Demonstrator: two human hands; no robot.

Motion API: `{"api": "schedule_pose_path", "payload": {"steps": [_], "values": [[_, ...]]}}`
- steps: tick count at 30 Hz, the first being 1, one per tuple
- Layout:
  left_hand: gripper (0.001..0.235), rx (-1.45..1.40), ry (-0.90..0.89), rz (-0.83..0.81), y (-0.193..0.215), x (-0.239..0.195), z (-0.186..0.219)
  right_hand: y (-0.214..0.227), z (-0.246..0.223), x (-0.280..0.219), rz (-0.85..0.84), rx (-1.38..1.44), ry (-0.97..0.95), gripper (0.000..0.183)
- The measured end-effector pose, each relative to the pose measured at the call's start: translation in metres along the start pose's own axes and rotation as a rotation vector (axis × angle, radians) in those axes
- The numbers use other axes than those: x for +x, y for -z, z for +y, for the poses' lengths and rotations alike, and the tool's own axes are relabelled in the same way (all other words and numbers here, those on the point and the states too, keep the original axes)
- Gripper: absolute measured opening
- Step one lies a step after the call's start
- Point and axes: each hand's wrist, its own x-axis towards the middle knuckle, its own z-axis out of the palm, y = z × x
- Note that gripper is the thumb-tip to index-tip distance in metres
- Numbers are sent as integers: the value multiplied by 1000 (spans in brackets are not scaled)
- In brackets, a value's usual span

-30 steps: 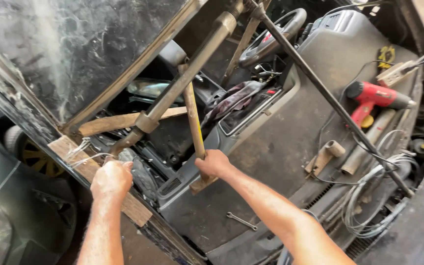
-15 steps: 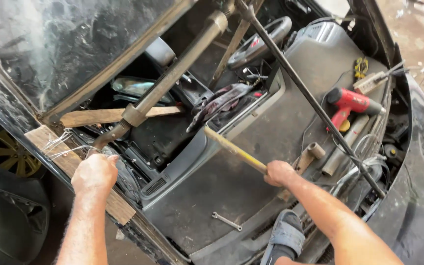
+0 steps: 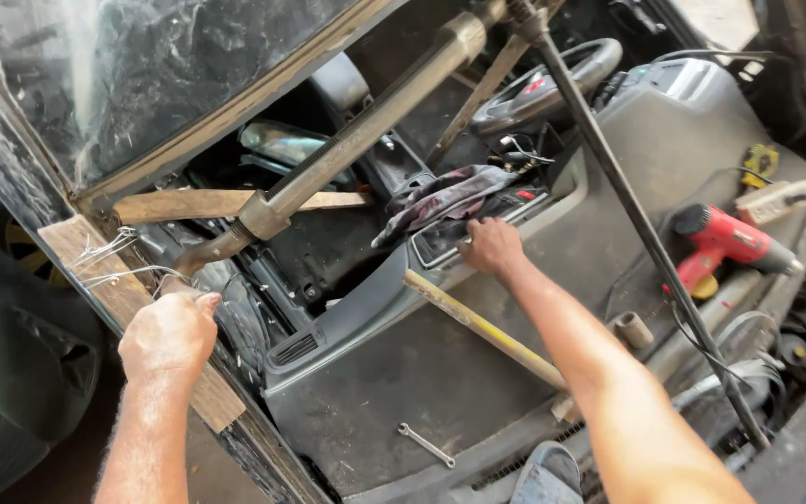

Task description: The person uses a hammer and a metal pry bar to forcefully pry and adjust the windshield frame of a car. They repeatedly strike the pry bar and wooden blocks placed against the frame to shift its position.

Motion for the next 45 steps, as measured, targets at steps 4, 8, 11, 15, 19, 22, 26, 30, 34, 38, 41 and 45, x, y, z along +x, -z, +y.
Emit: {"api": "schedule_pose_path", "payload": {"steps": [4,8,11,15,19,22,26,30,34,38,41,45], "values": [[49,41,-10,22,-3,2,-4,18,-26,37,-187,22,-84,70],[51,136,53,-61,8,-5,2,-15,-15,64,-206,-32,-25,69],[48,144,84,-64,12,-6,3,-74,12,93,-155,-35,7,60],[51,159,14,-17,8,-7,-5,-132,40,120,-49,-20,73,31],[54,130,100,-72,5,-2,-6,-61,20,96,-171,-93,-49,29],[57,121,62,-75,0,-1,-4,-17,20,75,-112,-67,95,28],[48,74,23,-20,1,0,3,74,10,47,56,96,193,25],[39,-41,24,0,-2,5,5,140,0,23,274,216,264,22],[40,-89,11,-4,0,4,7,185,16,-1,270,21,388,14],[48,-148,2,16,-5,-7,11,201,63,-42,302,-8,311,16],[54,-158,-53,31,-26,-19,24,201,109,-83,308,-100,274,17],[50,-302,-249,-132,-42,-72,102,176,181,-146,271,-435,331,15]]}}
